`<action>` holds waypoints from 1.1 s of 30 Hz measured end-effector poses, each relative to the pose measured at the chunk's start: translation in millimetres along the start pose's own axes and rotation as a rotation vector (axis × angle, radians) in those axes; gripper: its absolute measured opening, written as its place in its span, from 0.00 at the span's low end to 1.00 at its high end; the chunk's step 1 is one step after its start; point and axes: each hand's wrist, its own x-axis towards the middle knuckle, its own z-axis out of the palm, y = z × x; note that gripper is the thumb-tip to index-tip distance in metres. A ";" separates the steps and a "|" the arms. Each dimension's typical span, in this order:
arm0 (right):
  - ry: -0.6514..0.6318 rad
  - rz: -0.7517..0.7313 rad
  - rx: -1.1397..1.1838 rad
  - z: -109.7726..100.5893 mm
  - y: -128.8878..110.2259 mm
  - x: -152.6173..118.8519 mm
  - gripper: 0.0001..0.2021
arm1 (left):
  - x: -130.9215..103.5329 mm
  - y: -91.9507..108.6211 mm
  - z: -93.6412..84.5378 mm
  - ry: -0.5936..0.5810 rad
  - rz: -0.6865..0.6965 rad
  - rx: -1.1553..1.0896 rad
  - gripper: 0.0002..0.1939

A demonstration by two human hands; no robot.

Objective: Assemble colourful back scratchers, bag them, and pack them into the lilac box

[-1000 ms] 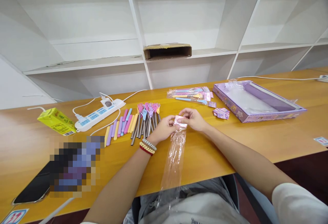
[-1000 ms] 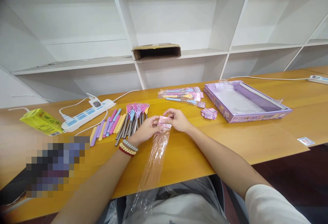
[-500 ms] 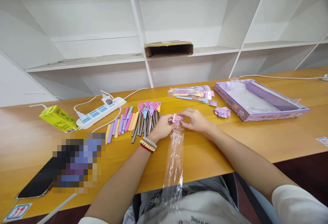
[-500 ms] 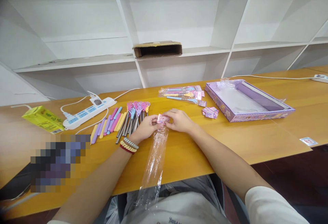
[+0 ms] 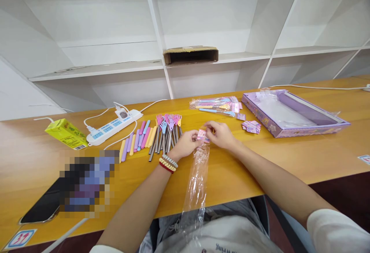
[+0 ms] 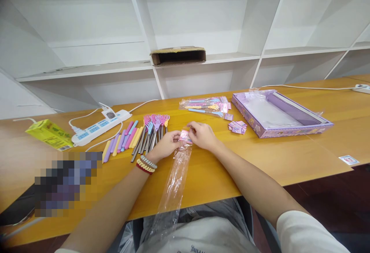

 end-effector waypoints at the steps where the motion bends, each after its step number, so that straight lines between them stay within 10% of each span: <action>1: 0.014 0.054 0.068 1.5 1.1 -0.1 0.11 | -0.1 0.0 0.0 0.013 -0.006 0.009 0.13; 26: -0.192 -0.034 0.305 -12.7 7.3 5.2 0.08 | -3.9 0.9 -2.7 0.116 0.102 0.352 0.12; 33: 0.140 0.331 0.668 -19.4 28.7 18.6 0.09 | -4.8 1.5 -4.8 0.171 0.116 0.409 0.14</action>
